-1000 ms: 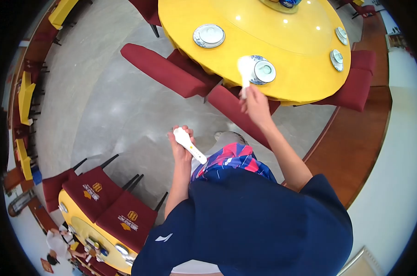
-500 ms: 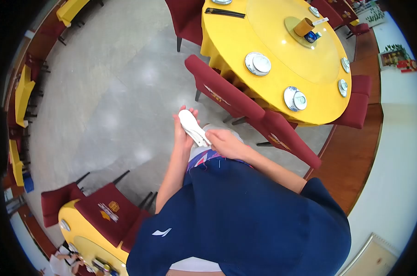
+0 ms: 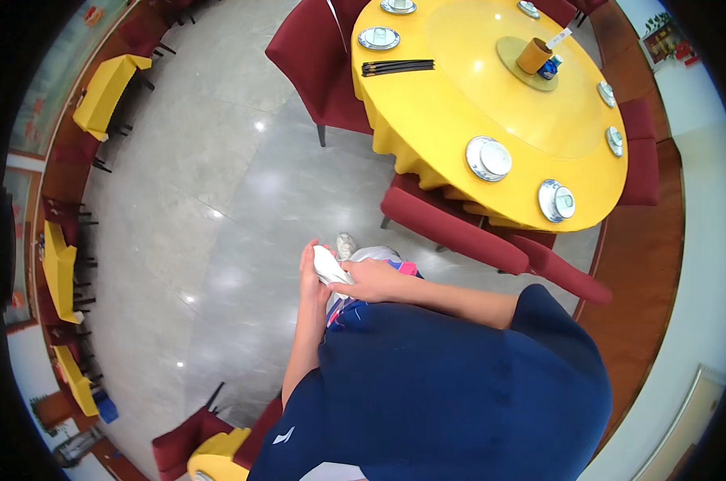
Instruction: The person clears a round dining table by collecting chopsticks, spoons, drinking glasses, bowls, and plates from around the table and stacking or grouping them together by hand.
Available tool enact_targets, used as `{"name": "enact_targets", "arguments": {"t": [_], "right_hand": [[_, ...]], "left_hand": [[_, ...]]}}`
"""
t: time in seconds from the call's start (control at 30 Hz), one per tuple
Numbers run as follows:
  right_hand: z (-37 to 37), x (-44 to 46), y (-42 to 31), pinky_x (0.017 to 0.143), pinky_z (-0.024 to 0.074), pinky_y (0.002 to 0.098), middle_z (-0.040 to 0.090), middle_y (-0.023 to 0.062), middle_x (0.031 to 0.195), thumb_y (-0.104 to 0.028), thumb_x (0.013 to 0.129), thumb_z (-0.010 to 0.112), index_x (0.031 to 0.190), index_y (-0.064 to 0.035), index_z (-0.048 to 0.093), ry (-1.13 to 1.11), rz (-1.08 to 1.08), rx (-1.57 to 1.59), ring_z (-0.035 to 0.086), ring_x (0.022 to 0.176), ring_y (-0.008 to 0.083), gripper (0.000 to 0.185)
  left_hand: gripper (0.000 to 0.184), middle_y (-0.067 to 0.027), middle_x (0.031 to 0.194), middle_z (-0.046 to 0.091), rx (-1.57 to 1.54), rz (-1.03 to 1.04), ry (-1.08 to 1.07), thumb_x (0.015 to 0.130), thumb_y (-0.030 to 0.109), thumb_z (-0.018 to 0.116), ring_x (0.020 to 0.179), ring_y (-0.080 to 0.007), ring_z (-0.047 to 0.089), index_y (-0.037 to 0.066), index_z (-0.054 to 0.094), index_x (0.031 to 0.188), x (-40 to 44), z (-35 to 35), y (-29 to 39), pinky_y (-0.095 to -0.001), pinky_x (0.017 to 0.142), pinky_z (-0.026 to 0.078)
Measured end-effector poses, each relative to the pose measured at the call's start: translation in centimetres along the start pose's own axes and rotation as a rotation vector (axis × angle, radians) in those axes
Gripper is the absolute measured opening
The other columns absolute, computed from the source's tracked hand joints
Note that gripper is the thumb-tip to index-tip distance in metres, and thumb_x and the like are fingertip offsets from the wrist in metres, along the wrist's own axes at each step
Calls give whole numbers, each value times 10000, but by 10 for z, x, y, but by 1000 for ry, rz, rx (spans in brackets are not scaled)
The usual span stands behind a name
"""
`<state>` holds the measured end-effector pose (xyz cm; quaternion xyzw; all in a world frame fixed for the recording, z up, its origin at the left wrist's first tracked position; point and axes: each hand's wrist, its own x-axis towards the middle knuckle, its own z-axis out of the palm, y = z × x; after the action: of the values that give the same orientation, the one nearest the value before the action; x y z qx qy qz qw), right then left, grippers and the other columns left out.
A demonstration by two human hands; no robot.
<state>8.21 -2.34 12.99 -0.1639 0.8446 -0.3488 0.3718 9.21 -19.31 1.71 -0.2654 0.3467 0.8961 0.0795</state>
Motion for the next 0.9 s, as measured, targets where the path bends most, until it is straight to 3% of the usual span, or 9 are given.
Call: {"name": "enact_targets", "arguments": {"t": [0.13,0.27,0.3,0.47,0.53,0.57,0.73,0.83,0.9], "right_hand": [[-7,89,-5,754,490,464,667,254,902,-475,946,494,1188,16,570,-81,-180,247,656,869,394,554],[-28,134,-26,815,489,455,667,260,969,-376,949,487,1192,31,563,-51,-58,329,649,921,398,480],[-37,144,-30,822,487,473,656,289,973,-364,950,481,1224,44,529,-123,91,358,644,934,418,494],[-60,184,-15,831,480,507,655,300,960,-352,945,489,1223,85,463,107,155,446,643,914,444,519],[-66,211,-3,772,503,482,666,273,894,-347,942,503,1218,80,457,260,174,418,661,817,421,511],[-77,222,1,654,525,371,668,169,815,-287,963,523,1236,55,447,256,228,535,676,703,245,444],[-149,277,-2,631,527,331,663,154,847,-309,952,566,1226,33,460,522,329,719,648,658,176,452],[-206,296,-2,618,533,342,661,168,836,-327,904,626,1251,20,451,708,396,600,658,657,193,520],[-241,309,5,721,531,451,669,271,886,-341,829,667,1145,48,489,849,444,680,681,803,384,532]], "left_hand": [[315,-103,1004,626,93,-90,76,944,298,621,884,-257,648,99,524,1167,54,-9,69,-428,666,580],[286,-84,979,627,81,-112,196,938,296,634,878,-245,640,96,535,1117,106,1,98,-424,657,560],[278,-79,967,624,99,-131,209,936,299,637,848,-240,639,92,541,1093,116,12,103,-429,646,555],[268,-78,995,612,197,-295,62,928,273,653,864,-245,643,90,538,1086,196,45,113,-439,644,562],[269,-79,1002,607,291,-387,-51,924,250,659,878,-246,646,90,539,1104,234,64,119,-446,652,568],[297,-84,1007,607,304,-410,-95,915,218,672,895,-245,647,74,535,1136,254,75,123,-438,669,578],[323,-100,985,614,440,-484,-325,888,122,689,874,-236,656,34,528,1154,348,166,152,-401,660,593],[260,-88,910,625,480,-480,-469,876,84,688,800,-209,662,31,561,1096,402,233,148,-370,621,592],[206,-77,860,631,612,-412,-634,857,64,702,736,-180,659,24,591,1026,435,272,135,-339,582,586]]}}
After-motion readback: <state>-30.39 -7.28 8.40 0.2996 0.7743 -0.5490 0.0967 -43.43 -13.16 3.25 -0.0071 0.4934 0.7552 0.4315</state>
